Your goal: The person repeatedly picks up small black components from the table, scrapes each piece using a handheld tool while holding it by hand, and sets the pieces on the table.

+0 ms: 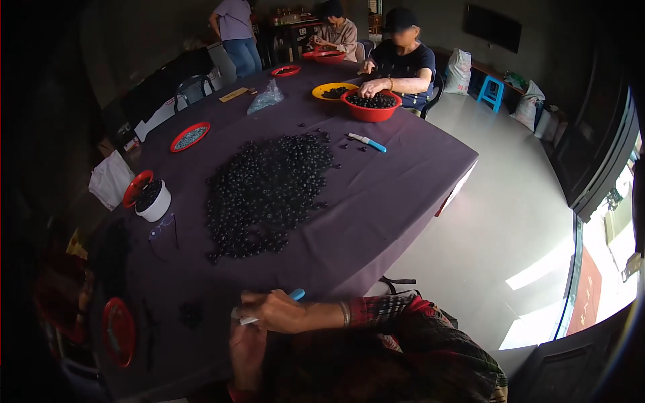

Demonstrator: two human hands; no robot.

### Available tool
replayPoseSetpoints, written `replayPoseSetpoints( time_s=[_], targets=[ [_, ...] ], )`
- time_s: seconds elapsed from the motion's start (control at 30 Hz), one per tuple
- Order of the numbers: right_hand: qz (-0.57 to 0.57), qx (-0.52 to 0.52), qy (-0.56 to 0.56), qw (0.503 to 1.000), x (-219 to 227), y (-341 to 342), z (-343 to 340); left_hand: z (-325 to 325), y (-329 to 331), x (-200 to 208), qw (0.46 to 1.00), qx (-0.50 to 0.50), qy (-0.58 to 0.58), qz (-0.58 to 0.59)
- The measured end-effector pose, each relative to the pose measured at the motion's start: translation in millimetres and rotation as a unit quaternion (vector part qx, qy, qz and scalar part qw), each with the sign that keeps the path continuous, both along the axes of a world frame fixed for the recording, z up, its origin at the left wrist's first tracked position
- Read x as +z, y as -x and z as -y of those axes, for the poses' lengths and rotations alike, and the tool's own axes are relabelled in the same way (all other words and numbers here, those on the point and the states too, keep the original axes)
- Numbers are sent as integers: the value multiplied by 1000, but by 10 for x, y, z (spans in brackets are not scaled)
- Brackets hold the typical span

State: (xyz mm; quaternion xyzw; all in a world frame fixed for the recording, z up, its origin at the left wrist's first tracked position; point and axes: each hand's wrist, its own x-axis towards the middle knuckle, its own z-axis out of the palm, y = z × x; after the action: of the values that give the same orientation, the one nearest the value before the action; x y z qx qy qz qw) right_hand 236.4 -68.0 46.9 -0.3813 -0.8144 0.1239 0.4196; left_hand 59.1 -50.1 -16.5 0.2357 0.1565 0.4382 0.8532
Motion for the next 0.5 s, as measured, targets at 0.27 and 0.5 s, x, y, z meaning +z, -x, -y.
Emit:
replayPoseSetpoints(
  time_s=[0.27,0.5],
  targets=[
    [-46,52,62,996,8,-46,-22,48,18,160,999,-9,-31,-42],
    [-89,43,38,994,-41,-11,-23,16,36,-34,999,22,-12,-25]
  ],
)
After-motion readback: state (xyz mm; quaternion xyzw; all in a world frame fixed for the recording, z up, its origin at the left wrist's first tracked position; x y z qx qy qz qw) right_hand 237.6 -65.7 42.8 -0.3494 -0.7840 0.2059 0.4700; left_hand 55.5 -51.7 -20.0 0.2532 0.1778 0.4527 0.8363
